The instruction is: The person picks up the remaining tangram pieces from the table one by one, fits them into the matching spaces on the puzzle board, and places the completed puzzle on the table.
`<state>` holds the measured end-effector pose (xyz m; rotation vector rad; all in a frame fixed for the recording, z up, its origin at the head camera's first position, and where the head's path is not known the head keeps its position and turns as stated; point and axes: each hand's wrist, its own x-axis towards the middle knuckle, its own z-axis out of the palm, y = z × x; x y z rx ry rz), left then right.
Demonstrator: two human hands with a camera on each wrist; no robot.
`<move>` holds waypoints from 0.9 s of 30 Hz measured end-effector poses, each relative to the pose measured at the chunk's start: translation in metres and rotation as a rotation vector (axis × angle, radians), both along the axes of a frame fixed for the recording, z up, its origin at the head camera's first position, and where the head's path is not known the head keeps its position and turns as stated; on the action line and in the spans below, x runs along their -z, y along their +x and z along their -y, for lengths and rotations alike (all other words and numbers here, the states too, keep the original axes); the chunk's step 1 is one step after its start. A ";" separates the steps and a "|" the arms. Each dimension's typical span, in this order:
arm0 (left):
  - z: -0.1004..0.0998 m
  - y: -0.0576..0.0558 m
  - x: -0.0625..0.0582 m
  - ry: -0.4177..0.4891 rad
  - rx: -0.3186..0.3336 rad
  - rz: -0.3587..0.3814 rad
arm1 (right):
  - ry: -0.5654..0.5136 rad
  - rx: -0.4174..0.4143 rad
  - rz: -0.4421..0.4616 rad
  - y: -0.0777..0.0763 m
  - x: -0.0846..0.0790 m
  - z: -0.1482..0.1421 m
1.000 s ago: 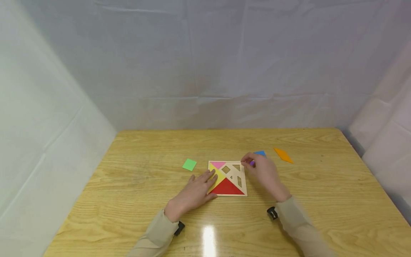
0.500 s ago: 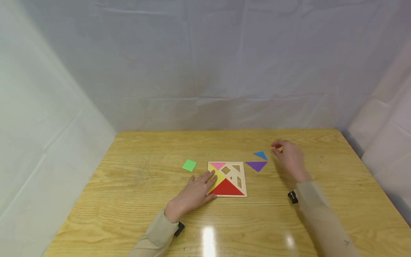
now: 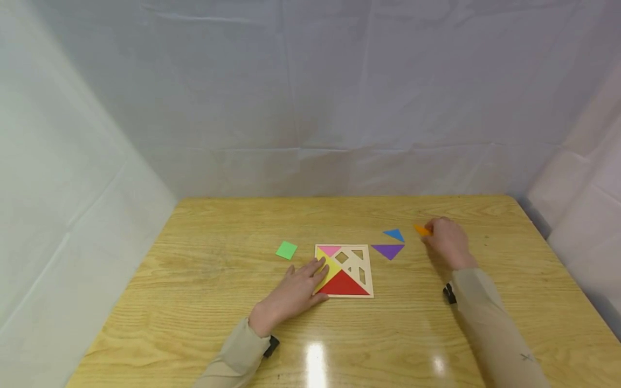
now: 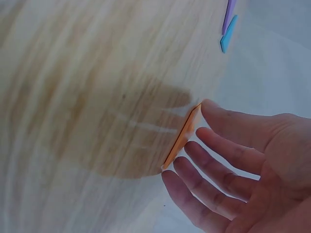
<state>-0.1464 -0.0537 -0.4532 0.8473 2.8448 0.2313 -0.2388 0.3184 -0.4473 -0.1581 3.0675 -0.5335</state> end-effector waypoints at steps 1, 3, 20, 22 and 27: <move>0.000 0.000 0.000 0.000 0.000 -0.001 | 0.001 0.000 0.009 -0.001 0.001 -0.001; 0.000 0.001 0.000 0.000 -0.001 0.003 | 0.001 0.004 0.024 -0.001 0.001 -0.001; -0.002 0.000 0.000 -0.007 0.008 -0.010 | -0.068 0.028 0.090 -0.004 -0.002 -0.007; -0.002 -0.001 0.000 -0.007 0.007 -0.007 | -0.097 0.038 0.093 -0.004 -0.001 -0.008; -0.001 0.000 0.000 -0.003 0.006 -0.003 | -0.166 0.028 0.077 -0.001 -0.002 -0.009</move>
